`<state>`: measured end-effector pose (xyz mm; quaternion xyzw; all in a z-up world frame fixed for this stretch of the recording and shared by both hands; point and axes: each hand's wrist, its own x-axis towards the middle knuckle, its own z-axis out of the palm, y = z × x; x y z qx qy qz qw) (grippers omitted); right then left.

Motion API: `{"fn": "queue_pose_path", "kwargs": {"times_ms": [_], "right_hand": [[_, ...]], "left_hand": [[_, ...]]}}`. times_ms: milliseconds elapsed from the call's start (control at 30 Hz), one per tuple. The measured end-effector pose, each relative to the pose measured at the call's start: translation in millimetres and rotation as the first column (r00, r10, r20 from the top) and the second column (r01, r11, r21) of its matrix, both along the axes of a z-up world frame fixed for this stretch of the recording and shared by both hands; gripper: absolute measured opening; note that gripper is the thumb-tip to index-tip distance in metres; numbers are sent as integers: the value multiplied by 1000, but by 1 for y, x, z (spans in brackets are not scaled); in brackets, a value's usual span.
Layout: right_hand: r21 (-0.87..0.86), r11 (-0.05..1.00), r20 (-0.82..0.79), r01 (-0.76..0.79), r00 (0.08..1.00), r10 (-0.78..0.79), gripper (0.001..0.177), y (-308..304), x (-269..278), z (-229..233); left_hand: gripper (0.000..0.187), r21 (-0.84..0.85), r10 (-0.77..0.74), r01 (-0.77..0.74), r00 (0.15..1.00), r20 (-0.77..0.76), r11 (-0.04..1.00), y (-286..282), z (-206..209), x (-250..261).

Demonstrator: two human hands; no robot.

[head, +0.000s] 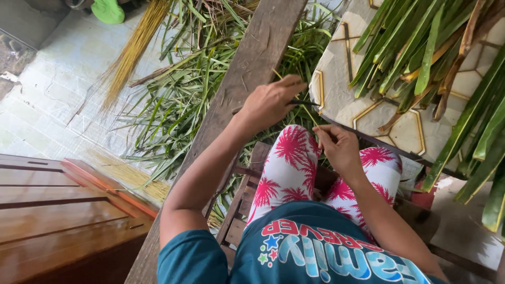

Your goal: Stripping the leafy part from palm fronds using a small knife to prepare the ribs

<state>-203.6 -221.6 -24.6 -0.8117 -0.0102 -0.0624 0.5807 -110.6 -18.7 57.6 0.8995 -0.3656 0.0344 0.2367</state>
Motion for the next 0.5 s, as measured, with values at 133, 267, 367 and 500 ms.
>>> {"fn": "queue_pose_path", "kwargs": {"times_ms": [133,267,367,500], "right_hand": [[80,996,13,-51,999,50,13,-1,1,-13],[103,986,-61,-132,989,138,12,0,-5,5],[88,976,-183,-197,960,210,23,-5,-9,17],[-117,956,-507,-268,844,175,33,-12,-14,53]], "left_hand": [[17,142,-100,70,970,220,987,16,-62,21],[23,133,-83,17,856,510,991,58,-67,23],[15,100,106,-219,760,641,971,132,-40,30],[6,-18,336,-530,511,791,848,254,-35,21]]}}
